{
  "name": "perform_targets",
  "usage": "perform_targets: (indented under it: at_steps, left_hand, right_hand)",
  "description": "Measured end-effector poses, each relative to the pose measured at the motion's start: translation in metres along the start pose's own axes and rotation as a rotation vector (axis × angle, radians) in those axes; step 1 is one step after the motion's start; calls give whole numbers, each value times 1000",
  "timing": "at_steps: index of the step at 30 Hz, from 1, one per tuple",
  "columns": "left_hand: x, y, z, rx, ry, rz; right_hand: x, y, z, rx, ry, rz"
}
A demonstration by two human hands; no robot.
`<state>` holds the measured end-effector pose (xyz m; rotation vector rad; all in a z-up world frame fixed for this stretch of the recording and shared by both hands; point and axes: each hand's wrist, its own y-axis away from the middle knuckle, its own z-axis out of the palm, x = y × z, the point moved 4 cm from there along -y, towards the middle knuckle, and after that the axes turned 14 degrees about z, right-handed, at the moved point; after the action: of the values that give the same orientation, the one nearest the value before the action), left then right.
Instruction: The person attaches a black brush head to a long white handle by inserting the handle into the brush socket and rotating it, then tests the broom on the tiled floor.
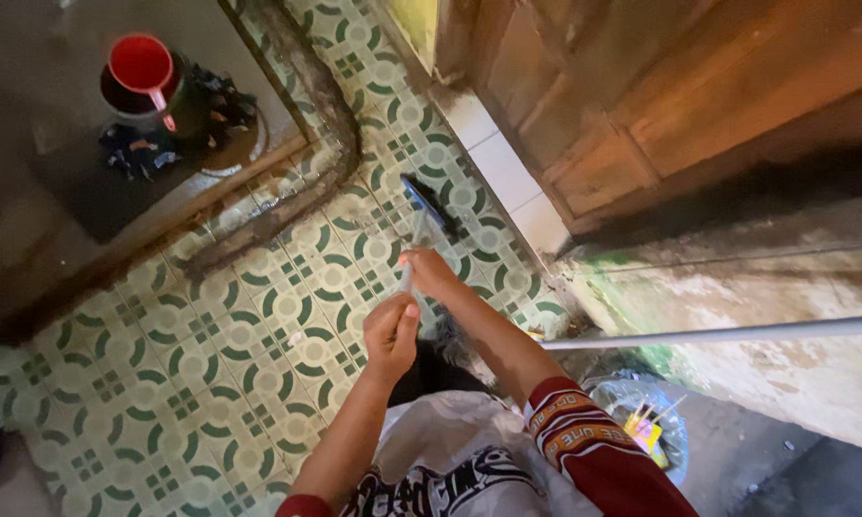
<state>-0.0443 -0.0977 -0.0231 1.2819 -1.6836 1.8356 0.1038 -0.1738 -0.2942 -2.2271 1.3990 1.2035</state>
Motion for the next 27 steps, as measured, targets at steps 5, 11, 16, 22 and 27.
perform_targets:
  at_steps: [5,11,16,22,27]
  left_hand:
    - [4,-41,-24,153,73,89]
    - [-59,-77,-57,188,24,98]
    - [-168,-91,-67,230,-38,-12]
    - [-248,-83,-70,90,1,-358]
    - [-246,-103,-88,-10,112,-356]
  right_hand:
    - [-64,-50,-28,14,125,-101]
    - [-93,-151,-19,-10,214,-167]
    - [-53,-237,20,-117,218,16]
    - [3,-216,34,-146,356,55]
    - [-8,-194,26,-184,465,121]
